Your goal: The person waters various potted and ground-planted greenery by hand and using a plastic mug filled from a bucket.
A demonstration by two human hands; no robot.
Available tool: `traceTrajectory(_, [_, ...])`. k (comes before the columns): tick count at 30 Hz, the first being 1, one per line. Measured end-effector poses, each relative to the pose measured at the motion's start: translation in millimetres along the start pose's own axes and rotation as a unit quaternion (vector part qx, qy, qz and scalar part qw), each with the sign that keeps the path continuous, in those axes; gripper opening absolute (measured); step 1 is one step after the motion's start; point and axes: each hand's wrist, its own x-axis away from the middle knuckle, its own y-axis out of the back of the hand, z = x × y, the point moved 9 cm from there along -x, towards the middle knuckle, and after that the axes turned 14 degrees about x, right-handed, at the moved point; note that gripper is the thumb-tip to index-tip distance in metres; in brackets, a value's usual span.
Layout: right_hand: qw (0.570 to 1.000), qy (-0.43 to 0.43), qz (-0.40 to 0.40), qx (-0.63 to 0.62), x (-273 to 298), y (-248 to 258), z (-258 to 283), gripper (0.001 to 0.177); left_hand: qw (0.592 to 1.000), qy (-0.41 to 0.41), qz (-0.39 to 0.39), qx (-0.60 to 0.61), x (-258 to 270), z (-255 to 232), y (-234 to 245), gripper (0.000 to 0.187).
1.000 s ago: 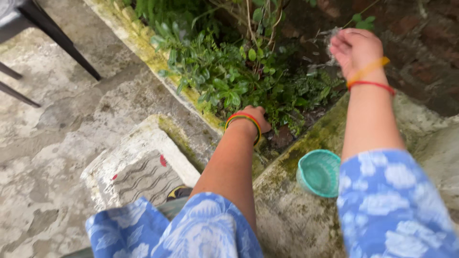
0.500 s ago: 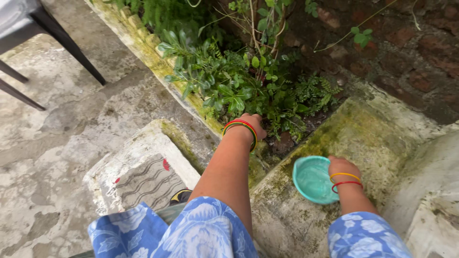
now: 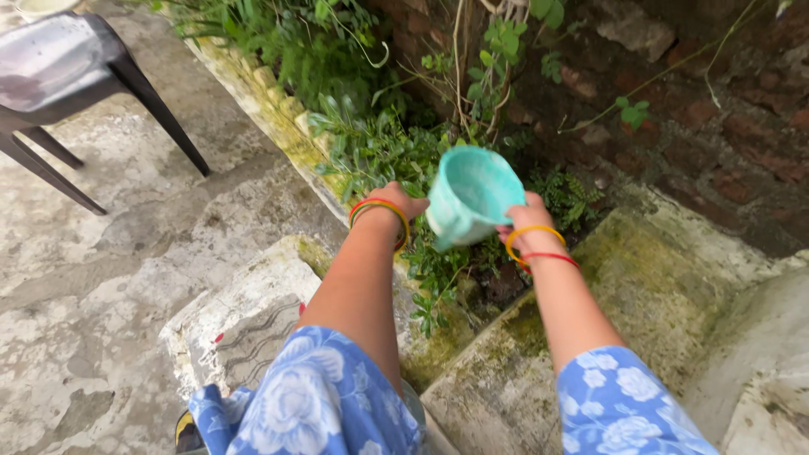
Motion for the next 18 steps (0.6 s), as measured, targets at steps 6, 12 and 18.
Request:
traceTrajectory(6, [0.995, -0.023, 0.020, -0.093, 9.8, -62.9, 63.3, 0.037, 0.963, -0.106, -0.054, 0.242, -19.1, 11.9, 7.2, 0.085])
traceTrajectory(12, [0.989, -0.021, 0.065, -0.130, 17.2, -106.7, 32.1, 0.032, 0.988, -0.051, -0.049, 0.140, -6.7, 12.9, 10.9, 0.094])
traceTrajectory(18, [0.988, -0.054, 0.069, -0.130, -9.3, -98.8, -40.7, 0.025, 0.975, -0.069, -0.082, 0.194, 10.6, 4.9, 31.2, 0.069])
